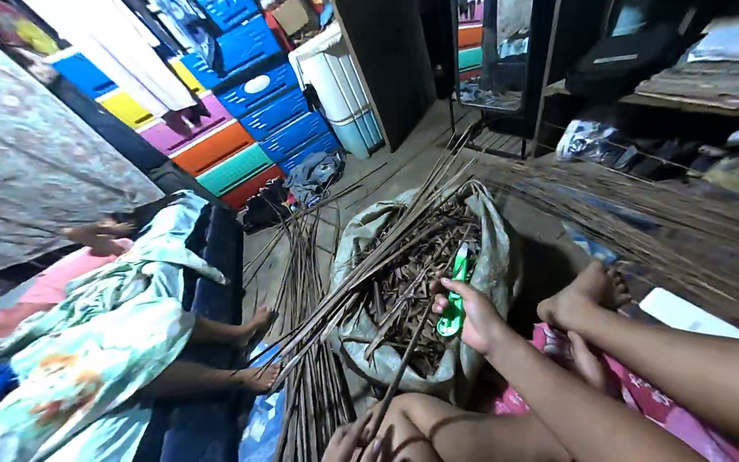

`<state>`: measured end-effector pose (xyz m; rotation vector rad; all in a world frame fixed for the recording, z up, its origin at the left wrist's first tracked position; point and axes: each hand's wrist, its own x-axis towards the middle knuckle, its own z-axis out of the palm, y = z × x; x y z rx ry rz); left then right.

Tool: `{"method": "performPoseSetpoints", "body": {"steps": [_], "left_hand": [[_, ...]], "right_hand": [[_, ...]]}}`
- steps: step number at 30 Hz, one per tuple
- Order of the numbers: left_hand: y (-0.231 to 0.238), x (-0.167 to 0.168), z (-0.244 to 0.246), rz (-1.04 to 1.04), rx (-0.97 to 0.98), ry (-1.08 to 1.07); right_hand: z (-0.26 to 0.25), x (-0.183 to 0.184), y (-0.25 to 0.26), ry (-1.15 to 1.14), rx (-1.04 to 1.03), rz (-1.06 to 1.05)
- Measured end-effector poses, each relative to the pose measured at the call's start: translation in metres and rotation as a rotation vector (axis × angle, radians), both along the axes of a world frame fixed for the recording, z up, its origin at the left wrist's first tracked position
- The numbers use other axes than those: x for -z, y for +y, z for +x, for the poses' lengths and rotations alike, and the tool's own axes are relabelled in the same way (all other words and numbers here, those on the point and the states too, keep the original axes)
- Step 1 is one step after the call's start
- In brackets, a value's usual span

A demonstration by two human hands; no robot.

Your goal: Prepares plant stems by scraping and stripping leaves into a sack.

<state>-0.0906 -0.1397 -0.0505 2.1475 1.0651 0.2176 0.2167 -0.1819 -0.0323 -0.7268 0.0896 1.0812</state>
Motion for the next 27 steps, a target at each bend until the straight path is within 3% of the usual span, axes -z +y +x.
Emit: {"method": "performPoseSetpoints", "body": {"steps": [3,7,12,15,18,27], "left_hand": [[0.010,-0.016,0.047,-0.023,0.065,-0.085],[0.021,-0.024,0.096,-0.215,0.042,-0.144],[0.031,-0.026,0.113,-0.317,-0.054,-0.177],[0.040,-0.023,0.120,-0.096,-0.121,0.024],[0.044,-0.020,0.134,0.080,-0.189,0.144],[0.060,0.006,0.166,0.228,-0.247,0.091]], "right_hand": [[-0.002,-0.007,-0.003,-0.013,-0.076,0.006],[-0.001,-0.010,-0.003,-0.151,-0.145,-0.039],[0.007,0.006,-0.011,-0.634,-0.052,-0.282],[-0.002,0.029,-0.022,-1.031,-0.194,-0.370],[-0.024,0.037,-0.028,-1.274,-0.382,-0.377],[-0.033,0.040,-0.012,-1.483,-0.633,-0.596]]}}
